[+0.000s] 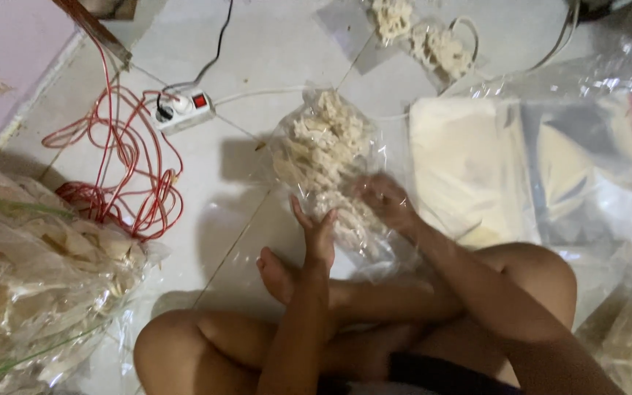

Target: Manually filling small plastic bags with dried crackers while sitting on the floor.

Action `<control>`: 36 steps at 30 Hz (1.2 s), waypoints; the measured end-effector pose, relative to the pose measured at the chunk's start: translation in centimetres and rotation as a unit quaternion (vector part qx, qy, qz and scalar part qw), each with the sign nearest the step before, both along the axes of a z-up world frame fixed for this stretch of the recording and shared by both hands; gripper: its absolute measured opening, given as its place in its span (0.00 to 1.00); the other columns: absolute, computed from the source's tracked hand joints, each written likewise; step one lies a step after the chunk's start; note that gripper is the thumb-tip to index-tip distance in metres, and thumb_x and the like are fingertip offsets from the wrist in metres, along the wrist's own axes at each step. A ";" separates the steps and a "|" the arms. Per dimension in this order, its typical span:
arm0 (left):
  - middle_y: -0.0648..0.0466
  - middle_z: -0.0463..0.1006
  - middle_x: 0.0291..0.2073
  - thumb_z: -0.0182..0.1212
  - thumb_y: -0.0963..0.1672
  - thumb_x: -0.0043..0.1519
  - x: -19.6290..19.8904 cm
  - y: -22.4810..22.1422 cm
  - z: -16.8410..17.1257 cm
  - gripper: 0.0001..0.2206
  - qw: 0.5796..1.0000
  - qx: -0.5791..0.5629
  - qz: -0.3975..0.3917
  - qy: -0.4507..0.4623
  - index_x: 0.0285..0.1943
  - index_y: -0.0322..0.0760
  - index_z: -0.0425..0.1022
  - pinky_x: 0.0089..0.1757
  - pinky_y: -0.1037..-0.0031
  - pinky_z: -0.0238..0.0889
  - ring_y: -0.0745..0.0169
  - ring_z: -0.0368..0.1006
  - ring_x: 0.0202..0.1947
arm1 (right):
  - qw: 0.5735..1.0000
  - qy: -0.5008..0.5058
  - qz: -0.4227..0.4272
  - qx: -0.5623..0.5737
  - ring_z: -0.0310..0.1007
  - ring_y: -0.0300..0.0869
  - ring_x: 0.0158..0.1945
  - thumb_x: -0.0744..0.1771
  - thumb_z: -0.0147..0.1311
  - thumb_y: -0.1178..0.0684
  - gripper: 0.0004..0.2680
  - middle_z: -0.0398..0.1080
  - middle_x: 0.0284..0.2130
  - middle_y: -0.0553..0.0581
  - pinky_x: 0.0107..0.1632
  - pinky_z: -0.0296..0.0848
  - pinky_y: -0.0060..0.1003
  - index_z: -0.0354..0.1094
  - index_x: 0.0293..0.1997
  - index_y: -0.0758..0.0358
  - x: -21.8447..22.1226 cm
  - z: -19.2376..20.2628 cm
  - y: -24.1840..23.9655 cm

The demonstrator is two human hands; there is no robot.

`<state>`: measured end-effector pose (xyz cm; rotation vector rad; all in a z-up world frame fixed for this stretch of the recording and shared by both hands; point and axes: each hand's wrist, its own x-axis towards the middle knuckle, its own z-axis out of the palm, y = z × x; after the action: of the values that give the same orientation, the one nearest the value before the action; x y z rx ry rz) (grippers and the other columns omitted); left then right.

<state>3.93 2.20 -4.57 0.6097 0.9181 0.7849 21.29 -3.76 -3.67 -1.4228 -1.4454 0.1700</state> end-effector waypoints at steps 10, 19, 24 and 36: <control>0.28 0.35 0.75 0.71 0.37 0.55 -0.7 -1.4 0.6 0.54 0.999 0.031 -0.022 0.004 0.82 0.67 0.33 0.65 0.54 0.52 0.38 0.44 0.74 | 0.964 0.061 -0.137 -0.221 0.75 0.60 0.53 0.63 0.67 0.54 0.20 0.76 0.51 0.62 0.56 0.74 0.51 0.71 0.62 0.53 -2.5 2.0 0.4; 0.39 0.22 0.78 0.69 0.36 0.57 -1.9 -3.5 2.5 0.53 1.000 -0.018 0.016 0.001 0.81 0.69 0.32 0.66 0.50 0.49 0.38 0.26 0.78 | 0.784 0.586 -0.067 -0.194 0.68 0.41 0.38 0.66 0.52 0.60 0.09 0.67 0.35 0.57 0.40 0.67 0.30 0.66 0.50 0.68 -3.3 3.0 -5.9; 0.39 0.21 0.79 0.73 0.38 0.54 -2.2 -2.8 3.5 0.52 0.998 -0.009 -0.061 -0.002 0.82 0.62 0.36 0.67 0.43 0.47 0.33 0.17 0.77 | 0.961 0.216 -0.073 -0.156 0.69 0.42 0.54 0.65 0.61 0.65 0.07 0.72 0.45 0.53 0.58 0.71 0.31 0.76 0.45 0.63 -1.6 -2.6 -4.8; 0.36 0.24 0.78 0.75 0.39 0.55 -2.3 -3.2 -2.3 0.53 0.995 0.032 -0.097 -0.005 0.82 0.48 0.33 0.67 0.44 0.49 0.32 0.22 0.77 | 0.975 0.169 -0.055 -0.134 0.70 0.51 0.59 0.63 0.67 0.59 0.08 0.68 0.51 0.62 0.58 0.74 0.37 0.82 0.44 0.55 -1.5 0.3 -1.7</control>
<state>1.65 -0.97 -6.87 0.7385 0.8131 0.6436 19.81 -5.50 -3.32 -1.5971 -1.0886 0.5276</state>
